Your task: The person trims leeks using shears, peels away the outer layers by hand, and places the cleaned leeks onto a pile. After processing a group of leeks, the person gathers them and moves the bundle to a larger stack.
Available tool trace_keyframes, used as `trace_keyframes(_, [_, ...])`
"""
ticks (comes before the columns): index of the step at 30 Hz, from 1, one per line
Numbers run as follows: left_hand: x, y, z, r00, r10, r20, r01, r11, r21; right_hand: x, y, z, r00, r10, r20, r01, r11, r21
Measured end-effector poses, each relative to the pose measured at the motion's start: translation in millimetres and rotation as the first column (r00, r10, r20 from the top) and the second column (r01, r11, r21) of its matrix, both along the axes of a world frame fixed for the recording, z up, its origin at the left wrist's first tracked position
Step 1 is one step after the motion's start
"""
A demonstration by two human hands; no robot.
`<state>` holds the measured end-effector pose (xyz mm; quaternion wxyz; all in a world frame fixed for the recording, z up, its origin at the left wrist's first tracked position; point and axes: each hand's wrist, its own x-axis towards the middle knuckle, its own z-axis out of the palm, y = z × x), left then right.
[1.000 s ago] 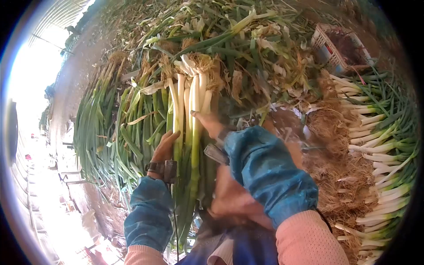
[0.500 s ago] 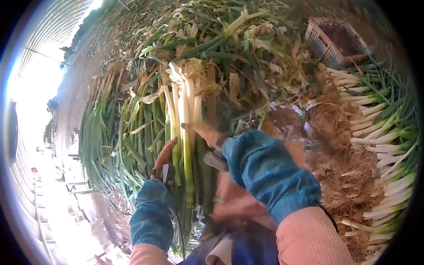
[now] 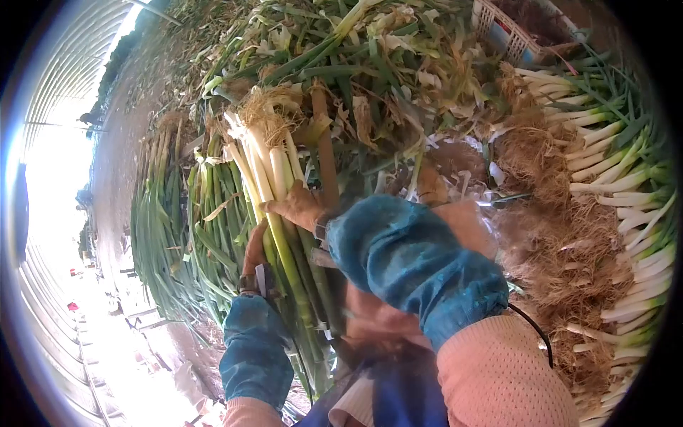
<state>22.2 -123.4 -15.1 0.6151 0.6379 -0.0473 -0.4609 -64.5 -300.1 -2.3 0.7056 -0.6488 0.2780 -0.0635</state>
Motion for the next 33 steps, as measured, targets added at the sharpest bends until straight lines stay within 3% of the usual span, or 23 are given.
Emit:
trace_keyframes(1, [3,2,-2,0.994,-0.052,0.091,0.052,0.999,0.009,-2,-5,4,0.997,0.050,-0.059,-0.053,0.998,-0.045])
trace_keyframes(2, [7,10,-29,0.933,-0.154,0.326,0.141,0.988,0.063,-7,-15,7,0.987,0.109,-0.114,-0.120,0.988,-0.097])
trace_keyframes(3, [23,34,-82,0.799,-0.233,0.555,0.187,0.973,0.139,-5,-24,18,0.972,0.183,-0.149,-0.206,0.966,-0.156])
trace_keyframes(5, [39,53,-88,0.417,-0.298,0.859,0.191,0.952,0.238,-3,-23,29,0.999,0.032,0.040,-0.019,0.957,-0.289])
trace_keyframes(6, [32,39,-76,0.217,-0.305,0.927,0.199,0.944,0.264,1,-31,32,0.969,0.218,-0.116,-0.240,0.942,-0.236])
trace_keyframes(7, [27,25,-63,0.731,-0.197,0.653,0.076,0.975,0.209,15,-19,-37,0.950,0.238,0.204,-0.210,0.966,-0.149])
trace_keyframes(8, [24,9,-51,0.988,0.017,0.154,-0.046,0.981,0.186,-8,-24,-5,0.848,0.386,0.363,-0.244,0.893,-0.379])
trace_keyframes(10, [16,-7,-27,0.985,-0.084,0.152,0.071,0.993,0.091,5,-24,-41,0.862,0.289,0.416,-0.269,0.957,-0.107])
trace_keyframes(11, [0,-14,-10,0.862,-0.137,0.488,0.150,0.989,0.013,12,-25,-60,0.872,0.227,0.434,-0.268,0.963,0.033])
trace_keyframes(13, [-7,-17,8,0.872,-0.116,0.475,0.120,0.992,0.022,13,-28,-46,0.918,0.185,0.350,-0.303,0.897,0.322])
trace_keyframes(14, [-11,-19,17,0.877,-0.106,0.469,0.106,0.994,0.027,2,-31,-3,0.932,0.146,0.332,-0.289,0.851,0.438])
trace_keyframes(15, [-11,-20,18,0.968,-0.039,0.246,0.026,0.998,0.056,-5,-30,25,0.947,0.109,0.303,-0.267,0.793,0.548])
trace_keyframes(16, [-10,-23,20,0.999,0.041,0.014,-0.042,0.994,0.096,-5,-27,27,0.951,0.079,0.300,-0.240,0.799,0.551])
trace_keyframes(20, [-30,-24,61,0.989,0.065,0.133,-0.069,0.997,0.023,-8,-5,35,0.942,-0.064,0.329,-0.116,0.860,0.498])
trace_keyframes(23, [-70,-36,155,0.973,0.166,0.163,-0.165,0.986,-0.018,-26,7,76,0.918,-0.155,0.366,-0.078,0.833,0.548])
trace_keyframes(26, [-51,-24,157,0.941,-0.086,0.328,0.080,0.996,0.034,-46,12,123,0.900,-0.182,0.395,-0.135,0.747,0.651])
trace_keyframes(27, [-58,-22,172,0.947,-0.088,0.310,0.063,0.994,0.089,-56,14,139,0.895,-0.193,0.403,-0.155,0.711,0.686])
trace_keyframes(29, [-88,-19,216,0.764,-0.241,0.599,0.216,0.970,0.114,-90,17,162,0.898,-0.166,0.408,-0.218,0.638,0.738])
trace_keyframes(31, [-120,-25,251,0.725,-0.301,0.619,0.227,0.954,0.198,-126,13,179,0.906,-0.097,0.411,-0.289,0.567,0.771])
trace_keyframes(33, [-151,-44,262,0.880,-0.305,0.365,0.181,0.924,0.336,-169,1,199,0.897,-0.089,0.434,-0.281,0.642,0.713])
